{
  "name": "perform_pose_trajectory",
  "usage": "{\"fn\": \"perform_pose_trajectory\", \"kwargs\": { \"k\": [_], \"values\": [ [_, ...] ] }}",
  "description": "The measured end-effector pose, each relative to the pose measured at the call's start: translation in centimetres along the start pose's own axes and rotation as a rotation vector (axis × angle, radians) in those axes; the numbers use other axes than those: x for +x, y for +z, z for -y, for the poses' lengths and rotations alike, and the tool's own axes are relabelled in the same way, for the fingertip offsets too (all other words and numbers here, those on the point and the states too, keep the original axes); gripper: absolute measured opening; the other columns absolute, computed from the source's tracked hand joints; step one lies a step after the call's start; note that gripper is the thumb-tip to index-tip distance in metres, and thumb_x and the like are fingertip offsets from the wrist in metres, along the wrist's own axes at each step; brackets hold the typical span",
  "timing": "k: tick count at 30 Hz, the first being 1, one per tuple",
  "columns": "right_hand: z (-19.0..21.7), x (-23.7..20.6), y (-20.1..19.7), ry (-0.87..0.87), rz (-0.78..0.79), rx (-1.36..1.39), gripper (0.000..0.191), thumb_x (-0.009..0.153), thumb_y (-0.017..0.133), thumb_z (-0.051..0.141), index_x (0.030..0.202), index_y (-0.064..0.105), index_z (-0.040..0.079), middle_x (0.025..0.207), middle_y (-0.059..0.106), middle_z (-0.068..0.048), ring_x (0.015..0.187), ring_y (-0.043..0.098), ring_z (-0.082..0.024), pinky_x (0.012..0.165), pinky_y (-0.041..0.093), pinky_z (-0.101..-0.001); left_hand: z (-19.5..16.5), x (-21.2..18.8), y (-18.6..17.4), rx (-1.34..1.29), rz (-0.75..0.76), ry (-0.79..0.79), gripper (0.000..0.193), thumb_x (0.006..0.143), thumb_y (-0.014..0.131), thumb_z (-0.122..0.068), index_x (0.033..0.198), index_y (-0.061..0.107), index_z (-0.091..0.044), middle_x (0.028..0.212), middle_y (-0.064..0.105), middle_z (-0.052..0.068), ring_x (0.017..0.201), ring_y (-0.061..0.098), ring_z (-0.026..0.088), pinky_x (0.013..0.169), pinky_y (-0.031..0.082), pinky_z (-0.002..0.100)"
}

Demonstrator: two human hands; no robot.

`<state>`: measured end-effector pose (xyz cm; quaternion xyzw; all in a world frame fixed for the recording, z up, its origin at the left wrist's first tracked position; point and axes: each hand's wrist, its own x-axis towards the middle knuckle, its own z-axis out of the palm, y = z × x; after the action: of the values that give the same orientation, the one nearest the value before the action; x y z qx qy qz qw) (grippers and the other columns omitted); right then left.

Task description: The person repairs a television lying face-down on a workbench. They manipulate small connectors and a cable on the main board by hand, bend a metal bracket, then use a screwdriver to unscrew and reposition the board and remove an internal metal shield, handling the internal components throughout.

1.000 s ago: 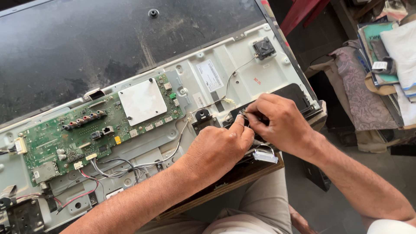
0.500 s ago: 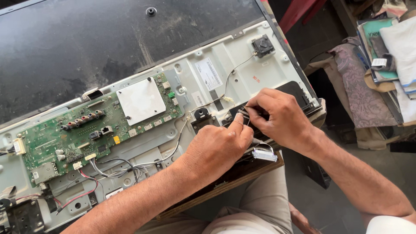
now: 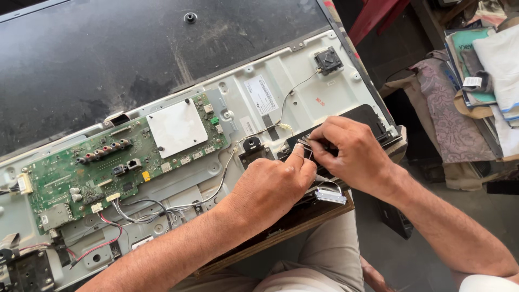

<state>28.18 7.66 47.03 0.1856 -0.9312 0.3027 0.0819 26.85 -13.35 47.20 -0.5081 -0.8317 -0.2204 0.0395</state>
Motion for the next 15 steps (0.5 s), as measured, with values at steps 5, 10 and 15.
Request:
{"fn": "perform_pose_trajectory", "kwargs": {
  "k": [5,10,15],
  "values": [
    [0.13,0.06,-0.02,0.001,-0.004,-0.002,0.009,0.086,0.075,0.003,0.092,0.07,-0.001,0.086,0.068,-0.011,0.072,0.069,-0.025,0.064,0.056,-0.0351,-0.05,-0.1,-0.01,-0.011,0.025,-0.004,0.011,0.08,0.065,-0.003,0.088,0.059,0.001,0.099,0.067,0.02,0.063,0.072,0.026,0.049,0.058,0.036],
    [0.09,0.02,-0.14,-0.016,-0.003,-0.025,0.009,0.087,0.075,0.003,0.092,0.069,-0.001,0.086,0.068,-0.011,0.073,0.068,-0.026,0.065,0.056,-0.0362,-0.15,-0.1,0.11,-0.016,0.012,-0.005,0.011,0.08,0.065,-0.004,0.088,0.059,0.0,0.096,0.066,0.018,0.063,0.071,0.026,0.049,0.058,0.037],
    [0.03,-0.13,-0.34,-0.013,0.007,-0.012,0.009,0.086,0.075,0.004,0.091,0.069,-0.001,0.085,0.068,-0.011,0.072,0.068,-0.026,0.064,0.056,-0.0359,-0.27,-0.02,0.15,-0.016,0.02,-0.011,0.011,0.081,0.065,-0.004,0.089,0.059,0.001,0.104,0.066,0.022,0.062,0.072,0.026,0.05,0.058,0.037]
  ]
}}
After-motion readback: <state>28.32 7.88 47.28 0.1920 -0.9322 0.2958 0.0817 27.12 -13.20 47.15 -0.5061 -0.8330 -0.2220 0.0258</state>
